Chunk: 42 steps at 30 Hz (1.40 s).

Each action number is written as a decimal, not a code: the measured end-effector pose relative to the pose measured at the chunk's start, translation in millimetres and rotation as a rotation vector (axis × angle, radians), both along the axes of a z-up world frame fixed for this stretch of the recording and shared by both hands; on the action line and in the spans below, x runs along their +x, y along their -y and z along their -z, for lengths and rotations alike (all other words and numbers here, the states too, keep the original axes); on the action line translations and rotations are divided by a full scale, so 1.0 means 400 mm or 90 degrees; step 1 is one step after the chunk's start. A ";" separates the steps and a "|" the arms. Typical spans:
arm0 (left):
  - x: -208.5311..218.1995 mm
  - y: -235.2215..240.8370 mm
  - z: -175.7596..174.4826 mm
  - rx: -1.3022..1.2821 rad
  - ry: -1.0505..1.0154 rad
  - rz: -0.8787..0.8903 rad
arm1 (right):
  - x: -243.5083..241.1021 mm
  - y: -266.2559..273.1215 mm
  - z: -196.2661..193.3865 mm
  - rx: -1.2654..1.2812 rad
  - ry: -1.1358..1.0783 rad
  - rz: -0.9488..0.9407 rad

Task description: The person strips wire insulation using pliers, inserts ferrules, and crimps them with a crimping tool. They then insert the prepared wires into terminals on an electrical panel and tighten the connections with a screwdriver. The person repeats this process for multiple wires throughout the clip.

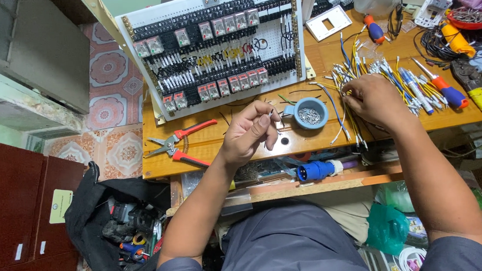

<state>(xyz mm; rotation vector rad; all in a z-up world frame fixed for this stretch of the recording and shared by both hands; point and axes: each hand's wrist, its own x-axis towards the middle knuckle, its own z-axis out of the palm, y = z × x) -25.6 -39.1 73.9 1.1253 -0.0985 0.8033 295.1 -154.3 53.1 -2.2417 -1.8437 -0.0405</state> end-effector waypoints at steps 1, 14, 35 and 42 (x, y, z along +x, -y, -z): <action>-0.004 0.002 -0.006 0.014 -0.010 -0.008 | 0.007 0.001 0.002 0.015 -0.015 -0.008; -0.333 -0.011 0.098 0.002 -0.132 -0.263 | -0.237 -0.085 -0.047 0.223 -0.126 -0.253; -0.632 -0.011 0.172 0.134 -0.364 -0.690 | -0.791 -0.373 0.061 -0.018 0.033 -0.371; -0.589 -0.018 0.156 0.161 -0.362 -0.688 | -0.775 -0.356 0.083 0.130 0.000 -0.365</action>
